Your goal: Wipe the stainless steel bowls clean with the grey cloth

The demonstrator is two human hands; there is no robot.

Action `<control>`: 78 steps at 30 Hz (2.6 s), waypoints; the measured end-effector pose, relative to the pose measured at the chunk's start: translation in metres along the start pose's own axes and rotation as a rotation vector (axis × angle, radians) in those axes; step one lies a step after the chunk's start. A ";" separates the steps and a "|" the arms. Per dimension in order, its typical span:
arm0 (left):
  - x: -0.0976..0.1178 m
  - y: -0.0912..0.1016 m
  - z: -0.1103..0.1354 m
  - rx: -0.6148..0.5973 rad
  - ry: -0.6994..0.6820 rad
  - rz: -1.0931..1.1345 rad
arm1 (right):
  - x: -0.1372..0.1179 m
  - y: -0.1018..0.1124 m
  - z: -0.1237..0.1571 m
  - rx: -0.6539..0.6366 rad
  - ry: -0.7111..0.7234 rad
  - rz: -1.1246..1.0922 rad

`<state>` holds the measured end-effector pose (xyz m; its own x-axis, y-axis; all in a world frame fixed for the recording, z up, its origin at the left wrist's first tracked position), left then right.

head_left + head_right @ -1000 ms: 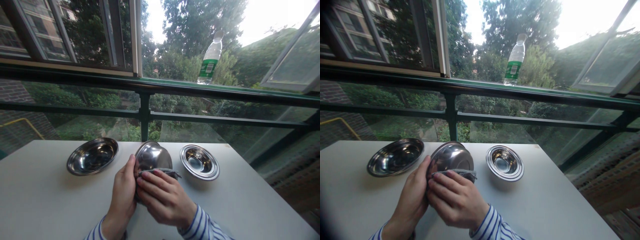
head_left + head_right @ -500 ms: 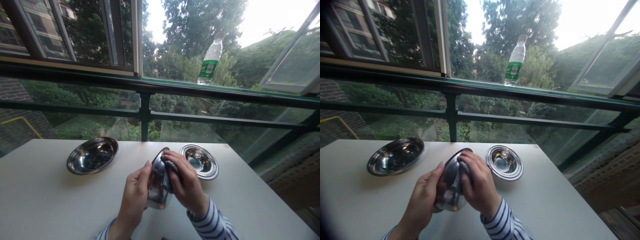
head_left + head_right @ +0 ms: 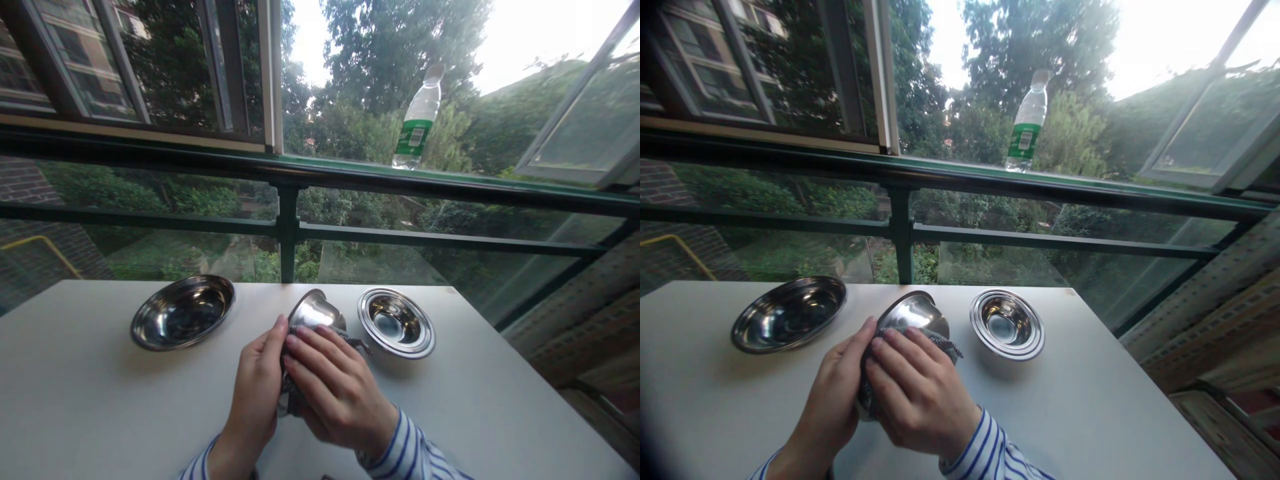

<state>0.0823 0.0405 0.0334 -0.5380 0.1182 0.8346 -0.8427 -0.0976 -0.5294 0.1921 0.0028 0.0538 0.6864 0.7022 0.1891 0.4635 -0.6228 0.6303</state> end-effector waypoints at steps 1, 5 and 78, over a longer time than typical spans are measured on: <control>0.001 0.001 0.000 0.014 0.001 0.014 | -0.001 -0.001 0.000 0.001 0.021 0.009; 0.009 0.002 -0.003 0.070 -0.017 0.045 | -0.007 -0.004 0.001 0.021 0.090 0.048; 0.018 0.004 -0.015 0.268 0.226 0.514 | -0.010 -0.001 0.007 0.149 -0.001 0.151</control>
<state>0.0692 0.0573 0.0435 -0.8893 0.1932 0.4145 -0.4562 -0.4387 -0.7742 0.1884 -0.0059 0.0456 0.7547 0.5970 0.2721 0.4331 -0.7649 0.4768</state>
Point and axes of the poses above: each hand's wrist, its own z-axis away from the middle knuckle, its own y-axis out of the back of the hand, x = y × z, the point moved 3 cm from there along -z, towards the middle knuckle, and after that the axes turned 7 degrees about z, right-handed, at the moved point
